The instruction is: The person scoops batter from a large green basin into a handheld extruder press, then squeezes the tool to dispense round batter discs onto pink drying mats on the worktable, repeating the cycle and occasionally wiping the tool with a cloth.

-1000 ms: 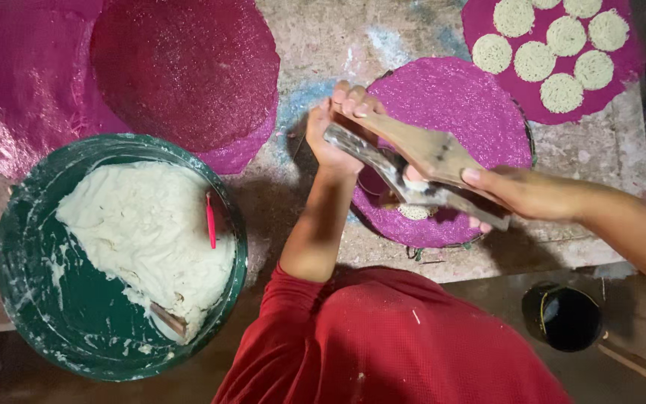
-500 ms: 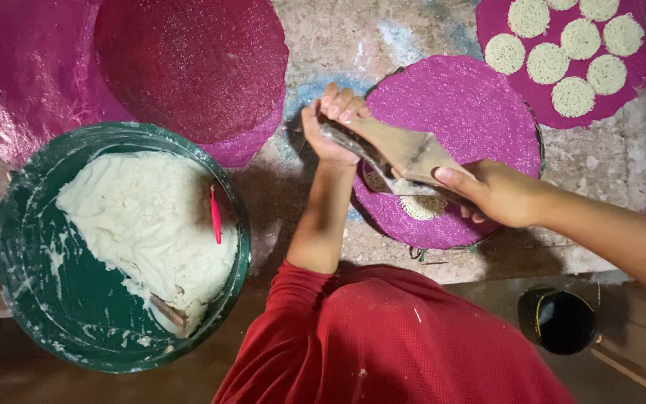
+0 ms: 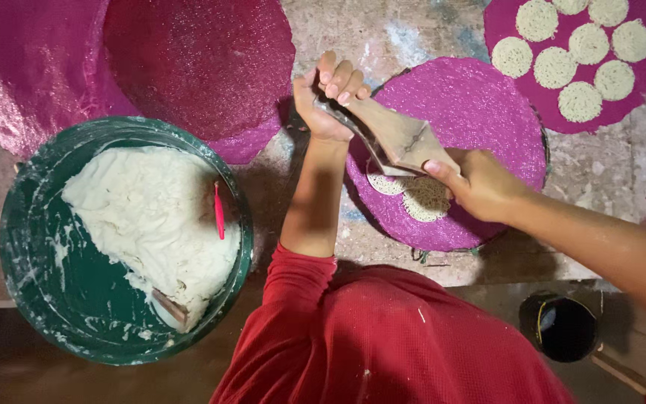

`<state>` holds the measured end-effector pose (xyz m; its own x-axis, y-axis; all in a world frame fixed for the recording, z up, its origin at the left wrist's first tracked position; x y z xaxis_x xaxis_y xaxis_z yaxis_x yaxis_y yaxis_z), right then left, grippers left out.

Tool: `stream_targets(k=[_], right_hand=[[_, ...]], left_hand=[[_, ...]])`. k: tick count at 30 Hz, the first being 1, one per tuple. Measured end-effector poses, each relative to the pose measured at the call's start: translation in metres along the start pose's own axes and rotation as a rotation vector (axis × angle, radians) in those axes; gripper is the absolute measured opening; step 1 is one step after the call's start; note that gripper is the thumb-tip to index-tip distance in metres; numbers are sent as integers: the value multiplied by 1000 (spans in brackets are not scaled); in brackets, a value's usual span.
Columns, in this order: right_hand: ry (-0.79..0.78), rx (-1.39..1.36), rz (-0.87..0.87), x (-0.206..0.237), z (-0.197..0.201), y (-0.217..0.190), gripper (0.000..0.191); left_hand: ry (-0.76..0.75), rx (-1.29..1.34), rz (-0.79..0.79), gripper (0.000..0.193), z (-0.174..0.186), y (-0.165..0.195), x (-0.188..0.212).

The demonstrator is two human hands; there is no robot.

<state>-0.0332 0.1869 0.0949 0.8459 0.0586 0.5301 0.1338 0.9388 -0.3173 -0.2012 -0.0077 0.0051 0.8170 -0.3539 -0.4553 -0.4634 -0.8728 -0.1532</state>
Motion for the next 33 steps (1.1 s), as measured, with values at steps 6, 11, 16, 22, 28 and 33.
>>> stream_targets(k=[6,11,16,22,28,33], right_hand=[[-177,-22,-101,11,-6,6,83],[-97,65,-164,17,13,10,81],[-42,-22,-126,18,3,7,79],[-9,33,-127,13,-2,12,74],[164,-158,107,14,-27,13,72],[348,-512,273,51,-33,51,74]], left_hand=[[235,-29,-94,22,5,-16,24],[305,103,-129,20,12,-35,20],[219,-22,-66,19,7,-20,12],[167,13,-83,21,-3,-28,10],[207,-382,-34,37,-27,8,21],[175,-1432,334,67,-38,-14,72]])
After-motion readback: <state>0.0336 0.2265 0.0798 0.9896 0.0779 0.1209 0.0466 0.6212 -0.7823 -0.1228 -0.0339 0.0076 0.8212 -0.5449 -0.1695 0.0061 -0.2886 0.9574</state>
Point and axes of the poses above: each hand's wrist, its own x-axis away from the middle knuckle, its own z-axis out of the back of the hand, y = z × x, the point moved 3 cm from there along -x, towards the middle knuckle, and after that the axes turned 12 degrees about x, right-handed, at the moved point
